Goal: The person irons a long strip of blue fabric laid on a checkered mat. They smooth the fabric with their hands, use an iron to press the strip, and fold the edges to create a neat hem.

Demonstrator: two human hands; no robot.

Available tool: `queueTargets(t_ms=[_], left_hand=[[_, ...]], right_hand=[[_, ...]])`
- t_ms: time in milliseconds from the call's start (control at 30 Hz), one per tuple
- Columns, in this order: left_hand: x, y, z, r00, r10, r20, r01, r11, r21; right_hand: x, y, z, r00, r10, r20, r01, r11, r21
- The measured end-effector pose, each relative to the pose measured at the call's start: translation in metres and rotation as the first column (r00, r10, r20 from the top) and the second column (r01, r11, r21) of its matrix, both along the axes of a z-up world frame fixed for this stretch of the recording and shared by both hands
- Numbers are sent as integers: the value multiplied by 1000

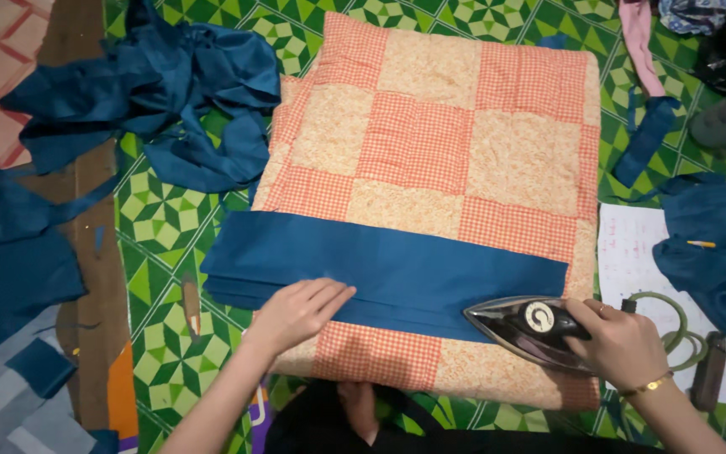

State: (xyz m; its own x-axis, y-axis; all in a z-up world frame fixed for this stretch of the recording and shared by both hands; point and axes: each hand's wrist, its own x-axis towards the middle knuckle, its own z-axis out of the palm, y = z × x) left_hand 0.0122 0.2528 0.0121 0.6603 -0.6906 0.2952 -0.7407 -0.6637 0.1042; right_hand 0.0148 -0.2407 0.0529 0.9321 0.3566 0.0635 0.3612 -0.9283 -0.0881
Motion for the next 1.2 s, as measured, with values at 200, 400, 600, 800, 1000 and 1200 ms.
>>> queueTargets(t_ms=[200, 400, 600, 800, 1000, 1200], left_hand=[[0, 34, 0, 998, 49, 25, -50, 998, 42], [-3, 54, -3, 995, 86, 42, -88, 996, 30], [-8, 70, -9, 988, 133, 77, -136, 990, 39], [-10, 96, -16, 981, 190, 46, -193, 978, 83], [-17, 122, -16, 955, 289, 64, -295, 946, 136], [-24, 128, -21, 908, 411, 86, -414, 910, 22]], right_hand=[[3, 14, -4, 996, -82, -29, 80, 994, -72], [8, 27, -3, 1000, -17, -6, 16, 997, -70], [10, 49, 2, 998, 47, 37, -46, 998, -38], [11, 78, 10, 997, 45, 57, -41, 997, -62], [9, 106, 15, 997, -77, -9, 76, 990, -118], [12, 123, 15, 998, 3, 55, 0, 999, -48]])
